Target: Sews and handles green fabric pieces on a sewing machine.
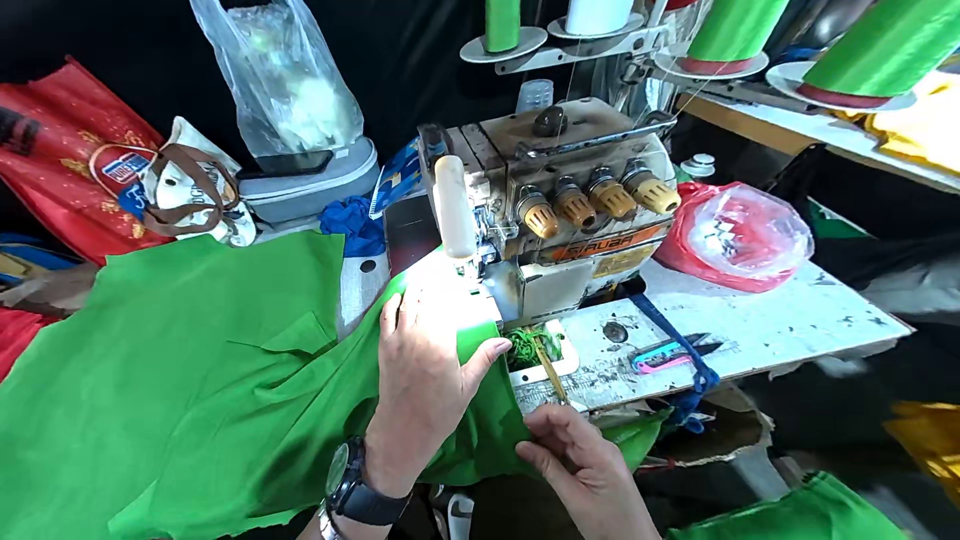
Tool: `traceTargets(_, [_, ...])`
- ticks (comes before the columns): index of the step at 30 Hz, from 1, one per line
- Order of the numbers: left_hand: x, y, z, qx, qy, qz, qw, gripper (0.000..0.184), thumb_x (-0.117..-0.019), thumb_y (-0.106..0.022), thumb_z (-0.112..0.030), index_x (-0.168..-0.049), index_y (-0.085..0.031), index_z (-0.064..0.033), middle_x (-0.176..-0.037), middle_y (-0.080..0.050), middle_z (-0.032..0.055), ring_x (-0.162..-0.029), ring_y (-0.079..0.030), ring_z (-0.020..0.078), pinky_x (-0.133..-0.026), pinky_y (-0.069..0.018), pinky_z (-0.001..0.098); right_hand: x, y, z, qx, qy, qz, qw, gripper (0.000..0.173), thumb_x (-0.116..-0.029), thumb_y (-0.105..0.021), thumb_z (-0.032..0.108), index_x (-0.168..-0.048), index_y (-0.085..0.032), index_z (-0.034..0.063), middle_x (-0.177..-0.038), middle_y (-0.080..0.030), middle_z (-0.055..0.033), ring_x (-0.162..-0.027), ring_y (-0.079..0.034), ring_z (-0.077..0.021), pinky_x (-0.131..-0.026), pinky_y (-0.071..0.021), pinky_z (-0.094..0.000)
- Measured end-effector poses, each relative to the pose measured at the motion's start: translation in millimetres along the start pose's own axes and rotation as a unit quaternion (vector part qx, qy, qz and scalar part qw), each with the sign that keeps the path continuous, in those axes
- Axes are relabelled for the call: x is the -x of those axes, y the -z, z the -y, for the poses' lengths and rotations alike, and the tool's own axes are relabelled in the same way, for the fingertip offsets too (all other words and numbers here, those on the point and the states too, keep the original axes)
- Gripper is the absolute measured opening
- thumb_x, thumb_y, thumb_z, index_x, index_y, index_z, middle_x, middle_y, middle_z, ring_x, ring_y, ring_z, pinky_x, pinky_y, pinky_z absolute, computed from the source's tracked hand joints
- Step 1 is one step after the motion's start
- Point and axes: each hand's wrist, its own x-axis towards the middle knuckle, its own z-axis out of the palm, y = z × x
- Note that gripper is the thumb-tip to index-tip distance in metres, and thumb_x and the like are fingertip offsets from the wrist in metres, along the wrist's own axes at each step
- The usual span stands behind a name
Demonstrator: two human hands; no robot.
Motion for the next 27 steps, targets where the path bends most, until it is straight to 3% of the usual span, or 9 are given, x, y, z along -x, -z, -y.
traceTargets(7, [1,1,-1,-0.002,-0.005,0.002,1.000,0.086,-0.0972,-0.037,-0.073,-0.139,-0.062,-0.0018,-0.141,-0.061,0.0181,-0.137,-0.052,0.0380,-0.116,-0.0328,0.0594,0,0,-3,0.005,-0.013,-0.009,1.000,0.031,-0.0937,-0.070,0.004,-0.121,-0.057,-0.0013,-0.100,-0.072,-0.0019,-0.088,-0.070,-0.0031,-0.079,-0.0605,-0.0200])
traceTargets(10, [0,4,6,0.067,-0.026,-0.020,0.997,0.080,-0.0975,-0.046,-0.068,-0.138,-0.061,-0.0007,-0.142,-0.060,0.0189,-0.136,-0.052,0.0373,-0.115,-0.0335,0.0593,1,1,-3,0.009,-0.040,-0.017,0.999,0.042,-0.0909,-0.072,0.007,-0.127,-0.052,0.0011,-0.096,-0.074,-0.0002,-0.085,-0.071,-0.0047,-0.077,-0.0604,-0.0206])
traceTargets(14, [13,23,34,0.221,0.050,0.002,0.974,0.085,-0.0990,-0.056,-0.059,-0.154,-0.036,0.0019,-0.166,-0.027,0.0183,-0.152,-0.029,0.0329,-0.121,-0.0290,0.0529,14,8,0,0.029,-0.088,-0.001,0.996,0.045,-0.0907,-0.074,0.013,-0.130,-0.052,0.0089,-0.097,-0.074,0.0029,-0.091,-0.071,-0.0038,-0.082,-0.0593,-0.0201])
traceTargets(15, [17,29,42,0.239,0.101,0.033,0.965,0.088,-0.0994,-0.052,-0.061,-0.158,-0.029,-0.0005,-0.167,-0.025,0.0178,-0.153,-0.027,0.0323,-0.121,-0.0285,0.0533,19,9,1,0.035,-0.103,-0.004,0.994,0.044,-0.0902,-0.074,0.014,-0.129,-0.054,0.0109,-0.097,-0.074,0.0036,-0.091,-0.071,-0.0033,-0.081,-0.0591,-0.0195])
traceTargets(17, [25,39,57,0.268,0.194,0.127,0.935,0.089,-0.0977,-0.046,-0.069,-0.162,-0.023,-0.0116,-0.162,-0.036,0.0119,-0.146,-0.041,0.0272,-0.115,-0.0374,0.0530,27,10,1,0.046,-0.118,-0.016,0.992,0.042,-0.0892,-0.074,0.015,-0.128,-0.056,0.0144,-0.097,-0.073,0.0045,-0.091,-0.070,-0.0028,-0.080,-0.0585,-0.0186])
traceTargets(19, [34,48,68,0.299,0.216,0.201,0.907,0.076,-0.0998,-0.052,-0.059,-0.159,-0.031,-0.0172,-0.148,-0.054,0.0082,-0.130,-0.057,0.0202,-0.107,-0.0472,0.0489,35,10,-2,0.041,-0.114,-0.041,0.992,0.042,-0.0883,-0.076,0.015,-0.126,-0.058,0.0162,-0.098,-0.073,0.0040,-0.090,-0.071,-0.0038,-0.079,-0.0594,-0.0193])
traceTargets(21, [39,53,75,0.301,0.198,0.218,0.907,0.051,-0.0993,-0.064,-0.038,-0.145,-0.052,-0.0173,-0.124,-0.069,0.0011,-0.109,-0.067,0.0100,-0.095,-0.0552,0.0397,40,8,-5,0.035,-0.096,-0.067,0.993,0.044,-0.0870,-0.078,0.015,-0.126,-0.058,0.0170,-0.099,-0.073,0.0035,-0.090,-0.071,-0.0044,-0.079,-0.0596,-0.0198])
traceTargets(24, [38,63,85,0.295,0.178,0.202,0.917,0.028,-0.0923,-0.075,-0.017,-0.119,-0.067,-0.0172,-0.098,-0.074,-0.0063,-0.085,-0.069,0.0006,-0.076,-0.0572,0.0255,41,6,-5,0.043,-0.068,-0.088,0.993,0.045,-0.0851,-0.079,0.015,-0.124,-0.058,0.0176,-0.096,-0.071,0.0038,-0.089,-0.069,-0.0044,-0.078,-0.0586,-0.0194])
traceTargets(27, [37,73,96,0.357,0.154,0.188,0.902,0.025,-0.0924,-0.072,-0.009,-0.115,-0.069,-0.0196,-0.096,-0.074,-0.0111,-0.080,-0.068,-0.0043,-0.070,-0.0564,0.0147,39,5,-2,0.066,-0.052,-0.089,0.993,0.045,-0.0836,-0.080,0.014,-0.123,-0.058,0.0152,-0.095,-0.070,0.0039,-0.088,-0.069,-0.0034,-0.078,-0.0586,-0.0188])
